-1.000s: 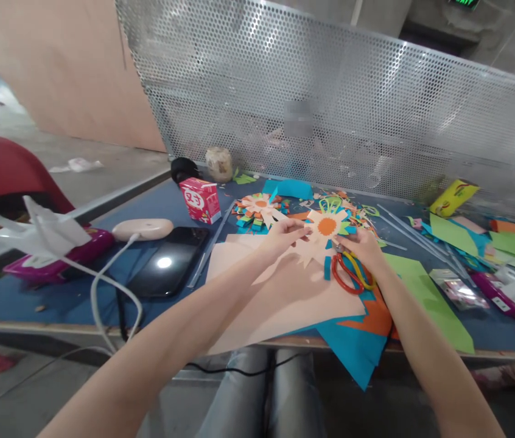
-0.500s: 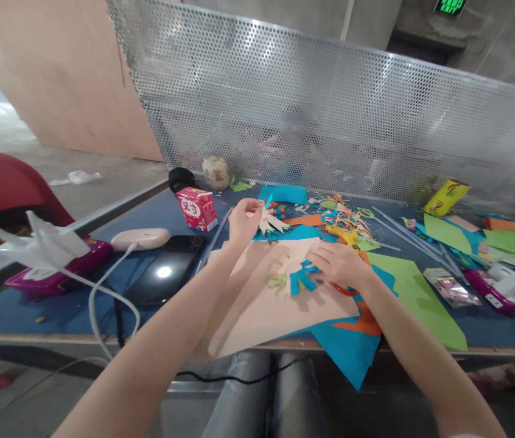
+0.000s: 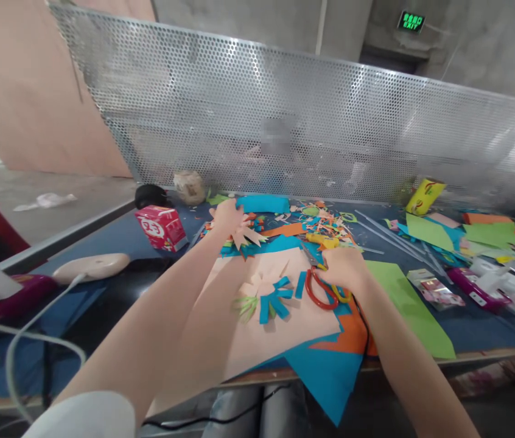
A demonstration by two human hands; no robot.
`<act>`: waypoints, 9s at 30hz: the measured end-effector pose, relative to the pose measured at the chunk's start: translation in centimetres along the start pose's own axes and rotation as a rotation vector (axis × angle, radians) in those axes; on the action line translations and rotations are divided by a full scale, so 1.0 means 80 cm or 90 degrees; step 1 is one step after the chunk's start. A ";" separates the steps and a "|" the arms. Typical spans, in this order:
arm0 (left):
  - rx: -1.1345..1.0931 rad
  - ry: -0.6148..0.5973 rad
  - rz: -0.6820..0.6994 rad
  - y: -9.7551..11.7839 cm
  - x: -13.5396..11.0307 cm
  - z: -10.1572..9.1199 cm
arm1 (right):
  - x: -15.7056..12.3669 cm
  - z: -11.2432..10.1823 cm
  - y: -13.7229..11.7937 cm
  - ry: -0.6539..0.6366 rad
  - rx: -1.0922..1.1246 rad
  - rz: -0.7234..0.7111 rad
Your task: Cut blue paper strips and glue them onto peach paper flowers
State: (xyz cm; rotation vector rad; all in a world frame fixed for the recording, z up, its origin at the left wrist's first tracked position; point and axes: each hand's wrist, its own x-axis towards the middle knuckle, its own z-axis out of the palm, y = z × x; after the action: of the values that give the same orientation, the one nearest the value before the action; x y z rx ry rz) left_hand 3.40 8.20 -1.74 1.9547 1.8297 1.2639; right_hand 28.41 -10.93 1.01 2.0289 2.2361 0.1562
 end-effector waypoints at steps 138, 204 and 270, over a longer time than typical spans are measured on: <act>-0.548 0.150 0.183 0.051 -0.110 -0.063 | 0.011 0.018 -0.018 0.088 0.501 -0.016; -0.543 0.098 0.122 0.054 -0.118 -0.057 | 0.012 0.024 -0.014 0.092 0.477 -0.062; -0.558 0.003 0.107 0.069 -0.132 -0.052 | 0.017 0.031 -0.017 0.125 0.500 -0.092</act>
State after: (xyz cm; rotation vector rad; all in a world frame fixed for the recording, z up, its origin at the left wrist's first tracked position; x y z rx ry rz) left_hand 5.89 -4.08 -0.36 1.5842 0.8447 1.7137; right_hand 27.32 -9.74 -1.72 2.2170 2.8660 -0.6698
